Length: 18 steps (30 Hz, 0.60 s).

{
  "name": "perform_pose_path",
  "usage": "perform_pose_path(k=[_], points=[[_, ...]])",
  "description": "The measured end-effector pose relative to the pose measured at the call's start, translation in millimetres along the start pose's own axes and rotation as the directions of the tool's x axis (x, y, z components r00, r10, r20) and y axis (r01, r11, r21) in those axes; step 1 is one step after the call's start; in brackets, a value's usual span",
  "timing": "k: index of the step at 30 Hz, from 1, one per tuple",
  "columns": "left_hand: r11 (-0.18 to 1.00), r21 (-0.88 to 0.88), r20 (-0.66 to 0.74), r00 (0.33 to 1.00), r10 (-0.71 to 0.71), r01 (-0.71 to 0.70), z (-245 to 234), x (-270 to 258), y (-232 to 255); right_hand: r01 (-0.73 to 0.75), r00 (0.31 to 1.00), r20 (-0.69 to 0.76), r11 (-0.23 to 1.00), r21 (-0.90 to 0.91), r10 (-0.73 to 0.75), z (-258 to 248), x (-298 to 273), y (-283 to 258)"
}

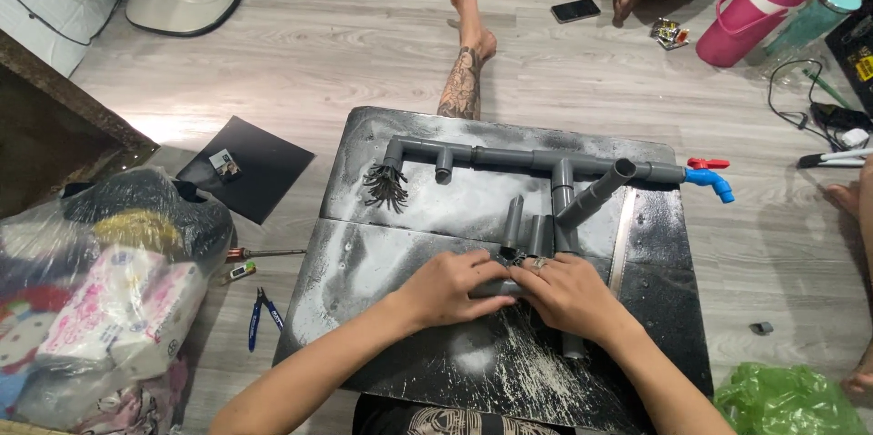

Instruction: Assembling a complex structure of PVC pipes and fittings by hand on a flat board.

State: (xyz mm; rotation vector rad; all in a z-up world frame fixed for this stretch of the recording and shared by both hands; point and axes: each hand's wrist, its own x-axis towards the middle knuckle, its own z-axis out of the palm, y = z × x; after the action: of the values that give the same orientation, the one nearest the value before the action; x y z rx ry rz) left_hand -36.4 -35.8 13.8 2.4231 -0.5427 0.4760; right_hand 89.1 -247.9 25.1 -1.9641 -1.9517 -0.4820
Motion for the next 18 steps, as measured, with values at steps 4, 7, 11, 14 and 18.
perform_pose_path(k=[4,7,11,14,18], points=[[0.892,-0.395,0.011,0.972,-0.236,0.221,-20.8,8.7,17.5,0.039,0.998,-0.037,0.995,-0.092,-0.042,-7.7,7.0,-0.7],[0.505,-0.643,0.271,0.787,-0.554,0.576,-21.1,8.0,7.5,0.037,0.993,-0.101,0.986,-0.164,-0.054,-9.4,4.0,3.8],[0.37,-0.69,0.257,0.689,-0.678,0.622,-9.6,8.0,-19.5,-0.195,0.955,-0.264,0.958,-0.211,0.136,-12.4,-11.6,19.0],[0.511,-0.619,0.107,0.708,-0.698,0.597,-20.9,15.3,-6.3,-0.357,0.912,-0.29,0.911,-0.209,0.291,-17.4,-10.6,18.1],[0.594,-0.568,0.02,0.731,-0.682,0.57,-27.1,22.9,9.9,-0.432,0.893,-0.209,0.889,-0.155,0.398,-15.6,-6.6,19.3]])
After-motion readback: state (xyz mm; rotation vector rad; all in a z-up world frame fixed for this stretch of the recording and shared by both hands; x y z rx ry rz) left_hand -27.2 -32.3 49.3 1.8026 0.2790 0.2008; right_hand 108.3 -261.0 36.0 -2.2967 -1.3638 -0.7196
